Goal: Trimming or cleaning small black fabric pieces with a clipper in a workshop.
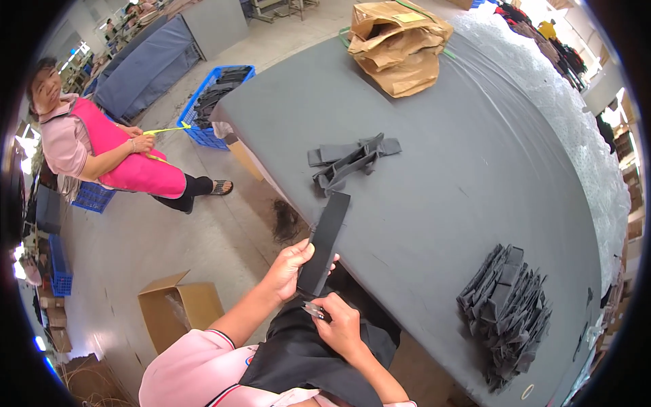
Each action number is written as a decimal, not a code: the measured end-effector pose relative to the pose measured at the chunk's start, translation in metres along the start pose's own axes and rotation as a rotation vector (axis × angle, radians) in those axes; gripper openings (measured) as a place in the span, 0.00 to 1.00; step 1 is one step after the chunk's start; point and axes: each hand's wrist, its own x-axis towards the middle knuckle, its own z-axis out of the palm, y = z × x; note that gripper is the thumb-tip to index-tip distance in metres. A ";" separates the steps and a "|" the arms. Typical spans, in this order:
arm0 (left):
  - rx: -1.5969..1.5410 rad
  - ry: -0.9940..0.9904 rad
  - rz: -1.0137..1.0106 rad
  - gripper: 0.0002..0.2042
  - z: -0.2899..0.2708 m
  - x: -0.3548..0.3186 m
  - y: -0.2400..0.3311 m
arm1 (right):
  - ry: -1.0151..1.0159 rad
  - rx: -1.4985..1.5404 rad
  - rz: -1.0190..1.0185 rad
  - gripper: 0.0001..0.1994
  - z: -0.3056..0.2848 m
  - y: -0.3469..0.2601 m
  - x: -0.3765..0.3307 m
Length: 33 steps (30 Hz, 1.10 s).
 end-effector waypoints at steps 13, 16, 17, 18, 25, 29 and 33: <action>-0.004 -0.021 0.000 0.17 0.001 -0.001 0.002 | 0.022 0.025 0.020 0.05 0.004 -0.004 0.002; 0.005 -0.024 0.012 0.17 0.000 -0.001 0.003 | 0.016 0.019 0.021 0.04 0.004 -0.004 0.002; 0.006 -0.025 0.012 0.17 0.000 -0.001 0.002 | 0.015 0.021 0.028 0.04 0.004 -0.004 0.002; -0.001 -0.023 0.009 0.17 0.000 -0.001 0.002 | 0.018 0.020 0.028 0.04 0.004 -0.004 0.002; 0.001 -0.008 0.020 0.17 -0.002 -0.003 0.001 | -0.025 0.017 0.022 0.08 0.003 0.000 -0.001; 0.009 0.016 0.049 0.16 0.001 -0.004 0.002 | -0.012 0.030 0.056 0.05 0.003 -0.002 -0.003; -0.039 0.016 0.048 0.15 0.000 -0.002 -0.002 | -0.029 0.032 0.031 0.05 0.003 0.001 -0.006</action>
